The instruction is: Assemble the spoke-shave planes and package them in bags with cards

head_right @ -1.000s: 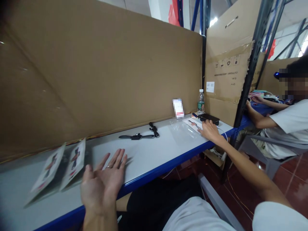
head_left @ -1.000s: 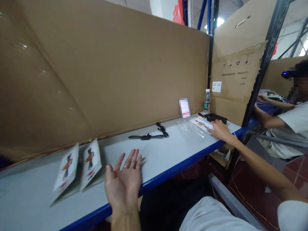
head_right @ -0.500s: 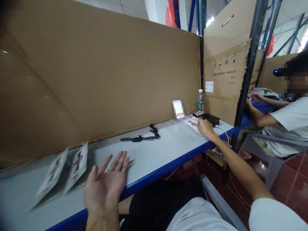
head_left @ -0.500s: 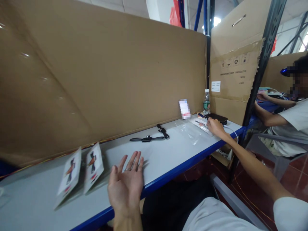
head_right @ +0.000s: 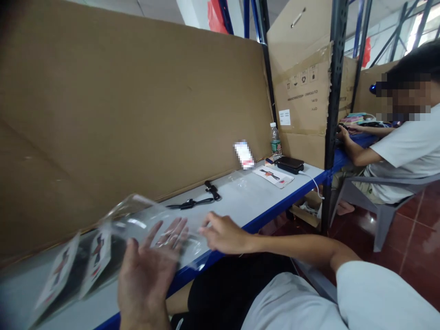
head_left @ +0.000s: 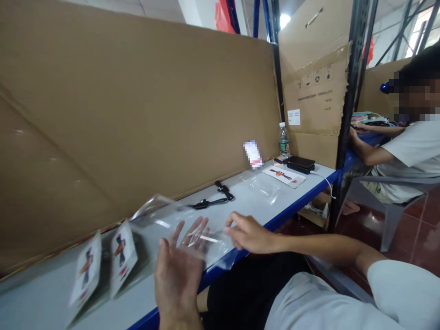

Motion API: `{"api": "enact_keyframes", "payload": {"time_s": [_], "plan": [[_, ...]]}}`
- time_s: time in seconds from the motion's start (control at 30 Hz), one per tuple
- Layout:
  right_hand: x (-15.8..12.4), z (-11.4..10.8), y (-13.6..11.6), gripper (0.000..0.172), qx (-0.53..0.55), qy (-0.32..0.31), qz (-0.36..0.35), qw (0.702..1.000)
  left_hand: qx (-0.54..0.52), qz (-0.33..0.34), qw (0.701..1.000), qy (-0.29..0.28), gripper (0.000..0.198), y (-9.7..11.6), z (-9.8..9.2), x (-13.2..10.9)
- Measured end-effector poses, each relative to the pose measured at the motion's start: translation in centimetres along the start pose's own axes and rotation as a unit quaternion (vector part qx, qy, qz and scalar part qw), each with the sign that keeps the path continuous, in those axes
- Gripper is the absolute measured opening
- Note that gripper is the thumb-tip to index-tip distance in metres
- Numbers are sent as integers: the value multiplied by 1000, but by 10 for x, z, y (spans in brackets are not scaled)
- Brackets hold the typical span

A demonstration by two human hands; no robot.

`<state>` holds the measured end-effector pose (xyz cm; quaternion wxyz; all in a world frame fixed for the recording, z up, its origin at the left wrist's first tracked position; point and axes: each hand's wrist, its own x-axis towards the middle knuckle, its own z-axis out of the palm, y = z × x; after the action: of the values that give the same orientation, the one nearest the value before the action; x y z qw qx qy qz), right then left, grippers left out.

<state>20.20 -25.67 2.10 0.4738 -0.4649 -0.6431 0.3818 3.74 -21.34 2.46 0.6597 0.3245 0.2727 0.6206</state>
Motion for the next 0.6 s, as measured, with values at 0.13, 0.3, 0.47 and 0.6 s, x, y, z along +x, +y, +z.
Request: {"api": "enact_keyframes", "payload": {"time_s": [0.13,0.3,0.47,0.6], "plan": [[20,34,-7,18,-73,-57,15,996,-40,11,999,9,38,-2,-8,2],[27,28,-9,27,-158,-118,8,980,-89,32,994,46,41,-6,-13,7],[26,3,-14,35,-346,-117,-14,931,-103,40,991,78,54,-7,-13,11],[59,-15,-18,31,-501,-26,-32,864,-97,41,993,60,57,-8,-14,13]]}}
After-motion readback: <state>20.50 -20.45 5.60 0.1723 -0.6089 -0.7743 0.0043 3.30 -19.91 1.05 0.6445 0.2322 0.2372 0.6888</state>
